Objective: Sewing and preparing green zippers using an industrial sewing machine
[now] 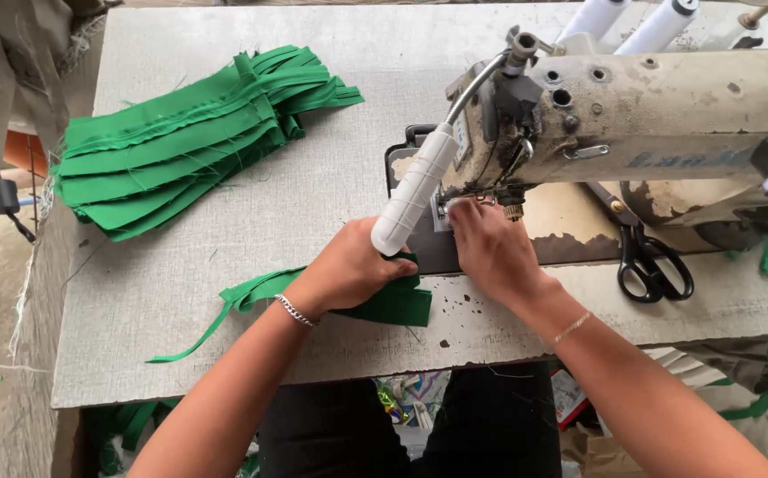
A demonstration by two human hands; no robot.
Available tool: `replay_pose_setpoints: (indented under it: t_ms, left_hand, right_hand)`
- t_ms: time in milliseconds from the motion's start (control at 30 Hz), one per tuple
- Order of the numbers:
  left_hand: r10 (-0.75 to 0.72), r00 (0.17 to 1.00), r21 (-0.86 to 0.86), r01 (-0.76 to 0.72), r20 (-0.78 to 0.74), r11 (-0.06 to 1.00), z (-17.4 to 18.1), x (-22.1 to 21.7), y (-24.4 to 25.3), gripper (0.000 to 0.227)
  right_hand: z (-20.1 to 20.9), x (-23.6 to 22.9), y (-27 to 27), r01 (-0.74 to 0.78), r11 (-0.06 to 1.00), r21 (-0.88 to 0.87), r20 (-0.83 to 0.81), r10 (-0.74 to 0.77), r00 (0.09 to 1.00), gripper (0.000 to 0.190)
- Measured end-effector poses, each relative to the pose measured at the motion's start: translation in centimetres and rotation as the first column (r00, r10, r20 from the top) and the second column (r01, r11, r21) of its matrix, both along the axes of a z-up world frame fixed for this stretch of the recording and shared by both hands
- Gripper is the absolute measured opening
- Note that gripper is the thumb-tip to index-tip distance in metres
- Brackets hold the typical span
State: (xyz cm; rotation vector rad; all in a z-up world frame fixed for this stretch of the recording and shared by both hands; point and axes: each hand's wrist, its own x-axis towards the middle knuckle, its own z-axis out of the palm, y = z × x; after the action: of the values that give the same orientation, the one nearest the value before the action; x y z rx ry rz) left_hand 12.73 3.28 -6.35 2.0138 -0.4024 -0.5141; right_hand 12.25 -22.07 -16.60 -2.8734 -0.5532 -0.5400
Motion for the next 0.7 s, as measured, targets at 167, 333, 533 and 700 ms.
replay_pose_setpoints:
  t_ms: [167,333,533,700]
  left_hand:
    - [0.014,1.000,0.017,-0.014,0.004,1.000,-0.8,0.2,-0.9,0.015]
    - [0.046,0.999,0.029,-0.046,0.006,0.999,-1.2,1.0,-2.4,0.016]
    - [-0.011,0.999,0.103,0.006,0.042,0.995,-1.2,1.5,-3.6,0.017]
    - [-0.041,0.999,0.147,0.037,0.020,0.988,-1.0,1.8,-3.9,0.019]
  right_hand:
    - [5.7,-1.0,0.1,-0.145,0.935,-0.323,0.078,0.179,0.981,0.017]
    - [4.3,-1.7,-1.7,-0.148,0.951,-0.270,0.244,0.217,0.945,0.024]
    - [7.2,-5.5,1.9,-0.377,0.926,0.009,0.152,0.372,0.916,0.020]
    - [6.7,-6.0,1.6,-0.338,0.936,0.094,0.040,0.336,0.941,0.030]
